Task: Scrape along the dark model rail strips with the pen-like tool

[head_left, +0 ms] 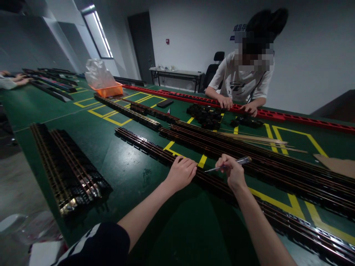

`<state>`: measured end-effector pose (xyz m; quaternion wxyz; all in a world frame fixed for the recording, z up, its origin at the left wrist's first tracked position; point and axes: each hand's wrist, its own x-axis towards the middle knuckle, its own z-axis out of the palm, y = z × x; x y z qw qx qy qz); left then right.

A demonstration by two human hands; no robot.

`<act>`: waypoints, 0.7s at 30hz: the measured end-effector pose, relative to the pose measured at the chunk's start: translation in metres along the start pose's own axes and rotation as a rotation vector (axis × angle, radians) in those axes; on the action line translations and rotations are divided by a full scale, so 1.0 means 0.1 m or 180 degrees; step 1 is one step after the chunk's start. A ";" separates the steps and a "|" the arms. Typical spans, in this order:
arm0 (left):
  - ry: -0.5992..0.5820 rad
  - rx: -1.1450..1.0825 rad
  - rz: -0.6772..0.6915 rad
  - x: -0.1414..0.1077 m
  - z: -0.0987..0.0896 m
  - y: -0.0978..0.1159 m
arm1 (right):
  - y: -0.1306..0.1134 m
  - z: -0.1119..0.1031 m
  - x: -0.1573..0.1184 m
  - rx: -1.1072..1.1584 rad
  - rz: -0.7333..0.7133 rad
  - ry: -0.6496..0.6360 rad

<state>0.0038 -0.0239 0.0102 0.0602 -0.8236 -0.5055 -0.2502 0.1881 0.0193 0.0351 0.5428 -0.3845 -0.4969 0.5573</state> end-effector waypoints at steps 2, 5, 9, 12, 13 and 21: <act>-0.0028 0.0010 -0.0022 0.00 0.00 0.03 | 0.00 0.00 0.00 -0.0050 -0.0077 -0.0039; -0.0062 0.0017 -0.0063 0.00 -0.02 0.03 | 0.00 -0.01 0.00 -0.0087 -0.0108 -0.0085; -0.0074 -0.0047 -0.0131 0.01 -0.02 0.02 | -0.02 0.01 -0.01 -0.0035 -0.0026 -0.0042; -0.0111 -0.0030 -0.0181 0.03 -0.02 0.02 | -0.03 0.02 -0.01 0.0026 0.0035 0.0006; -0.0132 -0.0012 -0.0184 0.03 -0.03 0.03 | -0.03 0.02 -0.01 0.0031 0.0047 0.0003; -0.0182 0.0160 -0.0175 0.04 -0.04 -0.01 | -0.02 0.00 -0.02 -0.0142 -0.0023 -0.0130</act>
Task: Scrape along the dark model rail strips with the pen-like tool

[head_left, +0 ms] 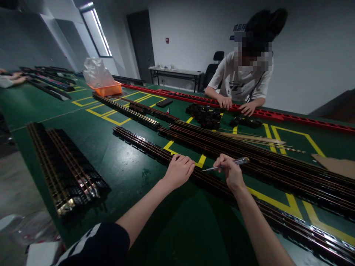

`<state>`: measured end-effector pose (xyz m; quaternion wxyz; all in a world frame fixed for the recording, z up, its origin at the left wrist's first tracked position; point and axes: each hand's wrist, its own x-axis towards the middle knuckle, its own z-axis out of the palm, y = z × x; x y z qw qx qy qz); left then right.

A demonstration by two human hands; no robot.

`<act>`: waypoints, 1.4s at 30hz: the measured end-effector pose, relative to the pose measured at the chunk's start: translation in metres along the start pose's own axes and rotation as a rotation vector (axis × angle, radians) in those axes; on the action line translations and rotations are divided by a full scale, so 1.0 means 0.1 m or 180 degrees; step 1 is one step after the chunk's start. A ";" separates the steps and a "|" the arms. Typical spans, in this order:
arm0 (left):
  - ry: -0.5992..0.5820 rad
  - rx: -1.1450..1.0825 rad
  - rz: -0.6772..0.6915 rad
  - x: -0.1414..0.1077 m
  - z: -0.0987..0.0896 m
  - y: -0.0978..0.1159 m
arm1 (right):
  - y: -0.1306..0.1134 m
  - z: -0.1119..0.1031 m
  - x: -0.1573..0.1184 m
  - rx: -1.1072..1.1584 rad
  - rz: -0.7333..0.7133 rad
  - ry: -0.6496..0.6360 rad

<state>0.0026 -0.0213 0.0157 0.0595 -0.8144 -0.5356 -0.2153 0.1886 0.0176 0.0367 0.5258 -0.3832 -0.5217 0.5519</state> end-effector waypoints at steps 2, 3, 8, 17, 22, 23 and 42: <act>0.0033 0.0090 -0.0018 0.00 0.01 -0.04 | -0.01 0.01 -0.01 -0.0104 0.0016 -0.0117; 0.0046 0.0131 -0.0033 0.00 0.01 -0.06 | -0.01 0.02 -0.01 -0.0169 0.0038 -0.0205; 0.0055 0.0268 -0.0138 0.00 0.01 -0.17 | -0.06 0.06 -0.04 -0.0407 0.0139 -0.0514; 0.0152 0.0381 -0.0219 -0.03 -0.01 -0.39 | -0.06 0.03 -0.02 -0.0465 0.0222 -0.0395; 0.0185 0.0423 -0.0244 -0.04 0.00 -0.44 | -0.07 0.02 -0.03 -0.0565 0.0203 -0.0443; 0.0189 0.0434 -0.0240 -0.04 0.00 -0.45 | -0.07 0.02 -0.03 -0.0556 0.0200 -0.0434; 0.0198 0.0319 -0.0288 -0.04 0.00 -0.44 | 0.03 -0.06 0.02 0.0020 0.0170 -0.0011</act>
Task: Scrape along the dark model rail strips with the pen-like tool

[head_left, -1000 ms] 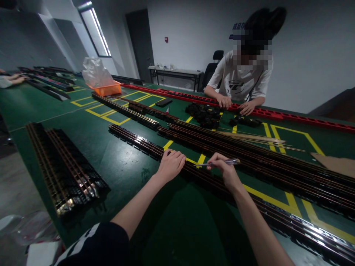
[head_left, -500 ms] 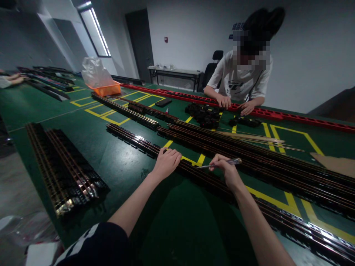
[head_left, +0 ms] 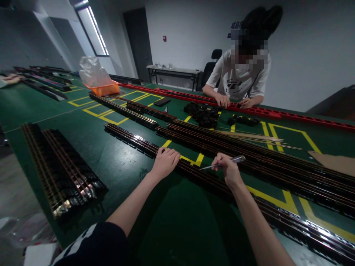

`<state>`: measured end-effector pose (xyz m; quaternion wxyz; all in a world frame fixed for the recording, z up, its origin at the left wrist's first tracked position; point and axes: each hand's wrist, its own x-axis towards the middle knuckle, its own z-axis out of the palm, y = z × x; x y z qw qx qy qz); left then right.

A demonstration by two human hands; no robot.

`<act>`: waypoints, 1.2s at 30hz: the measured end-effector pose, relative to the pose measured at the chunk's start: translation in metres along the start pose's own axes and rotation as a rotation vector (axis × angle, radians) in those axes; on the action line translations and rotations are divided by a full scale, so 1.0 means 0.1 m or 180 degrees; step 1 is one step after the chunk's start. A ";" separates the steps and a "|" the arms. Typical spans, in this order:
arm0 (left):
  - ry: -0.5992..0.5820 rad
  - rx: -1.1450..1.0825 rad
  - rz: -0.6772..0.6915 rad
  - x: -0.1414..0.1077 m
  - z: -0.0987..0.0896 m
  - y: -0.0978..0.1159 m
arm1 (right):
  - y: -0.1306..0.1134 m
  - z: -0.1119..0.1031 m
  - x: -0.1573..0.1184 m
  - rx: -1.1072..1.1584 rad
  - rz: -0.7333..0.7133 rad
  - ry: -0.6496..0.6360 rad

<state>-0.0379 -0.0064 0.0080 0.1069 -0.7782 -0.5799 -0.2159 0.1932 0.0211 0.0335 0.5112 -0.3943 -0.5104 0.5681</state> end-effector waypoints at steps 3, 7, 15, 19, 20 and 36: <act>0.0000 -0.0011 -0.0015 0.00 0.00 0.01 | 0.00 0.00 0.00 -0.0009 0.0004 -0.0043; 0.0080 -0.0073 -0.0034 -0.01 0.01 0.01 | 0.02 -0.01 0.00 0.0010 0.0022 -0.0052; 0.0234 -0.0159 -0.0154 -0.04 0.05 0.06 | 0.01 0.01 0.01 0.0016 0.0010 -0.0020; 0.0229 -0.0204 -0.0153 -0.05 0.04 0.17 | 0.01 0.01 0.01 0.0047 0.0020 -0.0043; 0.0202 -0.0229 -0.0096 -0.05 0.03 0.21 | 0.01 0.01 0.02 0.0061 0.0028 -0.0043; -0.0179 -0.0415 0.0202 -0.02 -0.03 0.42 | 0.04 0.00 0.00 -0.0028 -0.0020 -0.0074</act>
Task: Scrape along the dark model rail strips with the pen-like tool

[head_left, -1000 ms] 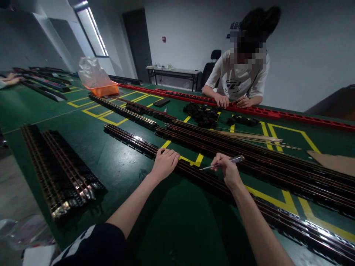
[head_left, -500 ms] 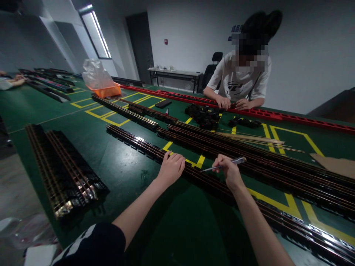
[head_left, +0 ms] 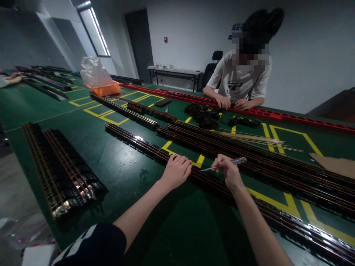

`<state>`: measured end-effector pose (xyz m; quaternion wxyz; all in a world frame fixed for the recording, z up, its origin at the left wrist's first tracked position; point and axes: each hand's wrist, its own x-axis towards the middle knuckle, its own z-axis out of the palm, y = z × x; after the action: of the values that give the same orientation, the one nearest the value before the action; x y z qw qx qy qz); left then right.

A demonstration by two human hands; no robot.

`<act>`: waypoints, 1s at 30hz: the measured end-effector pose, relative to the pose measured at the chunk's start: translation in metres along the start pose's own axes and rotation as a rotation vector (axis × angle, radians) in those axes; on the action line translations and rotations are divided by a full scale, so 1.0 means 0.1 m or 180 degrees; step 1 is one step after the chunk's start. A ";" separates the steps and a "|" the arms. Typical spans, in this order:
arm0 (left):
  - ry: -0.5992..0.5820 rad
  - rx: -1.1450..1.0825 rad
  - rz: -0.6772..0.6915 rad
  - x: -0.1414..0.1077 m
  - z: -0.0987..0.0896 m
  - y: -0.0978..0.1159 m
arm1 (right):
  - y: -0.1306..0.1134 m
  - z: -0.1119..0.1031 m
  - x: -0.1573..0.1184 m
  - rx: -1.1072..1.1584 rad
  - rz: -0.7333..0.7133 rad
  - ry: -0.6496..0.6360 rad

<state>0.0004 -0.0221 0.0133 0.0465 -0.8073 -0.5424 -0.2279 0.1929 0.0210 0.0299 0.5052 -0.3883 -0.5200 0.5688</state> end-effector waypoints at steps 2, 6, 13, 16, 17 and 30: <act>-0.0033 -0.0004 -0.0014 0.01 0.00 0.00 | -0.01 0.00 -0.01 -0.0017 -0.0016 -0.0013; -0.0060 0.0040 -0.0002 0.02 0.00 -0.01 | -0.04 -0.01 -0.03 -0.0138 -0.0091 -0.0055; 0.0008 0.0185 -0.0078 0.02 0.00 -0.08 | -0.07 0.01 -0.04 -0.0267 -0.0015 -0.0173; 0.0050 0.0249 -0.0153 0.02 -0.02 -0.15 | -0.05 0.01 -0.04 -0.0238 0.0040 -0.0259; 0.0057 0.0270 -0.0184 0.02 -0.02 -0.18 | -0.05 0.01 -0.03 -0.0233 0.0062 -0.0268; 0.0177 0.0297 -0.0410 0.00 -0.01 -0.42 | -0.06 0.03 -0.03 -0.0215 0.0024 -0.0110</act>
<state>-0.0381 -0.0055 0.0072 0.0843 -0.7610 -0.6018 -0.2272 0.1919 0.0172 0.0356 0.4806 -0.3973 -0.5462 0.5594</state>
